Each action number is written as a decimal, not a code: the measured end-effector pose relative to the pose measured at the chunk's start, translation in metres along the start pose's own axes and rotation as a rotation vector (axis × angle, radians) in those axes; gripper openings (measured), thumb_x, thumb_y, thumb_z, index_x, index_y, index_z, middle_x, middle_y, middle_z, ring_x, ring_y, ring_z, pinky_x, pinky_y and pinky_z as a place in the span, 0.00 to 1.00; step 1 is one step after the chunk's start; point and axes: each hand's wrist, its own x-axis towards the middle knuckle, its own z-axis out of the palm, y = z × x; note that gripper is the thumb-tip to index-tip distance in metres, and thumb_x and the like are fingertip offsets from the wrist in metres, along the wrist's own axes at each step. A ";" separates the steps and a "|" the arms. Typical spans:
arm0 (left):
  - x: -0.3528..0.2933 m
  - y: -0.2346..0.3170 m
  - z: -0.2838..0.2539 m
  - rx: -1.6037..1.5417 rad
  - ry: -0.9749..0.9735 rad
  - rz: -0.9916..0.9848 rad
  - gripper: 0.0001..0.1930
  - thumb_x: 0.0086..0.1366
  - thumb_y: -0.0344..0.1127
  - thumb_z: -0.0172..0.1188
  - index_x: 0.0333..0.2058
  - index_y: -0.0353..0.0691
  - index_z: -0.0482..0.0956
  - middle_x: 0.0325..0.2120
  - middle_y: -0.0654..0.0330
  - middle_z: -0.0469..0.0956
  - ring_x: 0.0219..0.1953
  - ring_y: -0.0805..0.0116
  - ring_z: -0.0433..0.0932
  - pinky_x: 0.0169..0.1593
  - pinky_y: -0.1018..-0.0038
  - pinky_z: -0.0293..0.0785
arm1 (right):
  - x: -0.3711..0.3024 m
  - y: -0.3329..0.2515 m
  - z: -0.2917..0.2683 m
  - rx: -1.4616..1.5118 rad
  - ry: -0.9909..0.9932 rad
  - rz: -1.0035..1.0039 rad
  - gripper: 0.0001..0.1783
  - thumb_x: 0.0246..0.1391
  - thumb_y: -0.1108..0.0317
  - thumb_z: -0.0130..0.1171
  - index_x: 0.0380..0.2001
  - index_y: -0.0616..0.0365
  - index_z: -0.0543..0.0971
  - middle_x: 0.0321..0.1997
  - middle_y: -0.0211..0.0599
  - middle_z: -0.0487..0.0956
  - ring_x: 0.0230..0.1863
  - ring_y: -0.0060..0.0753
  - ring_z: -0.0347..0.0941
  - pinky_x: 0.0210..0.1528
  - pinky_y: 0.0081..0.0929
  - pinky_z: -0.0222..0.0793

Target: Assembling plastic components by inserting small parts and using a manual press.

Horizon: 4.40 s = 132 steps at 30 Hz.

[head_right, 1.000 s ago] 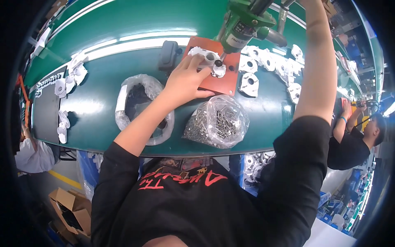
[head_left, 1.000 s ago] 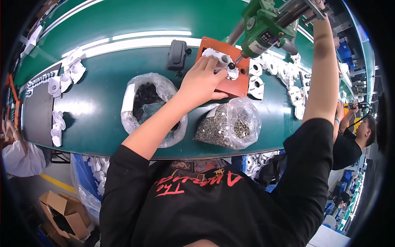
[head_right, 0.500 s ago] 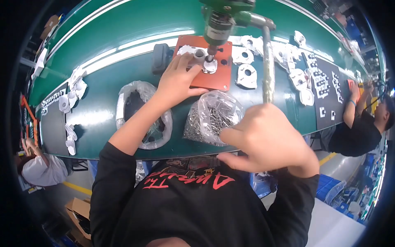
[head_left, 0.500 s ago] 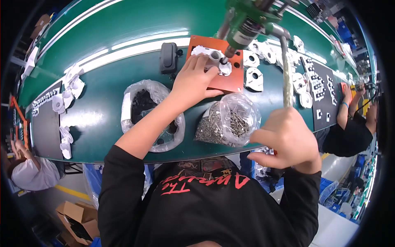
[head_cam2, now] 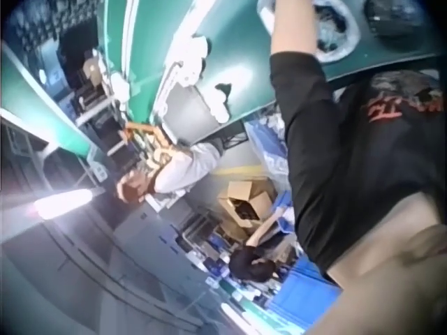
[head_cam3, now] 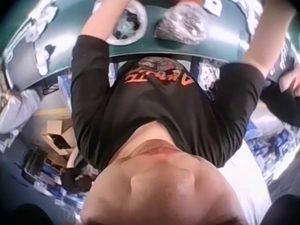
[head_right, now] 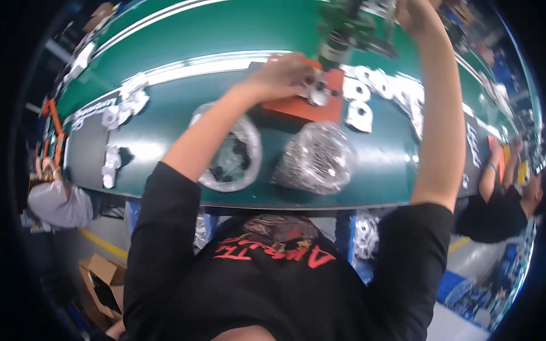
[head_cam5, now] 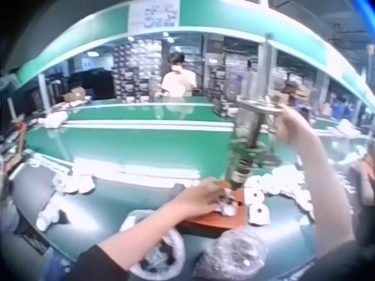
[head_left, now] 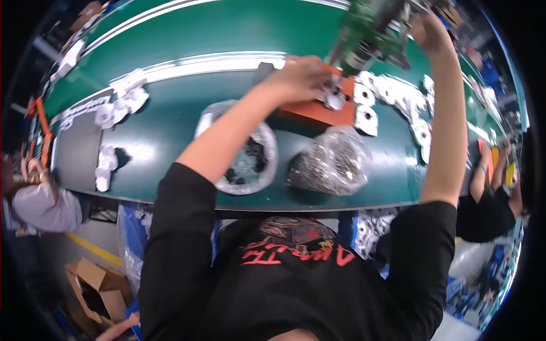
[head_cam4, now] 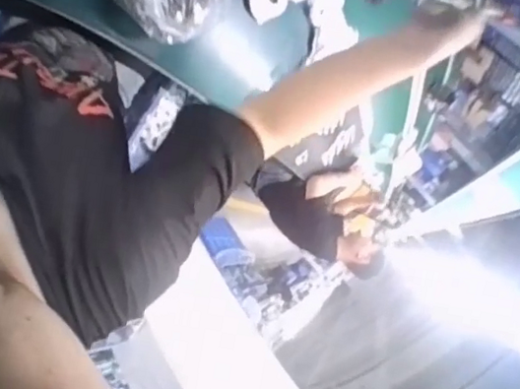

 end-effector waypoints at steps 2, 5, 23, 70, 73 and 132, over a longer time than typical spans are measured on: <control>0.009 0.001 0.002 0.203 -0.035 0.191 0.23 0.53 0.45 0.55 0.49 0.45 0.72 0.53 0.62 0.68 0.55 0.59 0.62 0.56 0.66 0.63 | -0.062 0.006 0.025 0.277 -0.498 -0.053 0.20 0.58 0.61 0.51 0.52 0.56 0.72 0.33 0.34 0.77 0.36 0.29 0.72 0.41 0.25 0.68; -0.012 0.015 -0.022 -0.199 0.022 -0.020 0.18 0.47 0.42 0.59 0.37 0.42 0.77 0.34 0.52 0.79 0.40 0.52 0.76 0.44 0.63 0.71 | -0.127 0.014 0.059 0.117 0.015 -0.082 0.19 0.59 0.63 0.48 0.53 0.57 0.70 0.55 0.40 0.71 0.53 0.32 0.68 0.51 0.25 0.62; -0.181 -0.061 -0.088 0.030 0.643 -0.690 0.29 0.54 0.38 0.60 0.54 0.37 0.65 0.50 0.44 0.69 0.55 0.51 0.66 0.57 0.64 0.62 | -0.213 0.245 0.082 -1.643 0.141 -0.033 0.31 0.44 0.52 0.63 0.53 0.39 0.67 0.63 0.40 0.58 0.59 0.54 0.60 0.53 0.52 0.61; -0.146 0.137 0.034 -1.650 0.887 -0.200 0.13 0.67 0.37 0.49 0.45 0.38 0.61 0.44 0.56 0.69 0.44 0.72 0.70 0.46 0.74 0.68 | -0.323 0.096 0.251 -0.610 -0.061 -0.764 0.41 0.39 0.72 0.68 0.58 0.58 0.61 0.62 0.57 0.61 0.62 0.54 0.60 0.59 0.40 0.60; -0.146 0.141 0.036 -1.934 0.773 -0.110 0.16 0.66 0.39 0.51 0.47 0.37 0.61 0.45 0.57 0.69 0.46 0.70 0.70 0.49 0.73 0.68 | -0.313 0.093 0.250 -0.717 0.013 -0.824 0.42 0.34 0.73 0.68 0.57 0.59 0.63 0.61 0.55 0.63 0.61 0.59 0.59 0.59 0.43 0.59; -0.191 0.007 0.017 0.133 -0.096 -0.272 0.11 0.53 0.35 0.59 0.32 0.38 0.69 0.28 0.53 0.72 0.31 0.51 0.76 0.34 0.60 0.73 | -0.321 0.117 0.151 -0.148 0.086 -0.135 0.06 0.55 0.78 0.50 0.36 0.67 0.73 0.29 0.36 0.75 0.30 0.24 0.72 0.33 0.19 0.66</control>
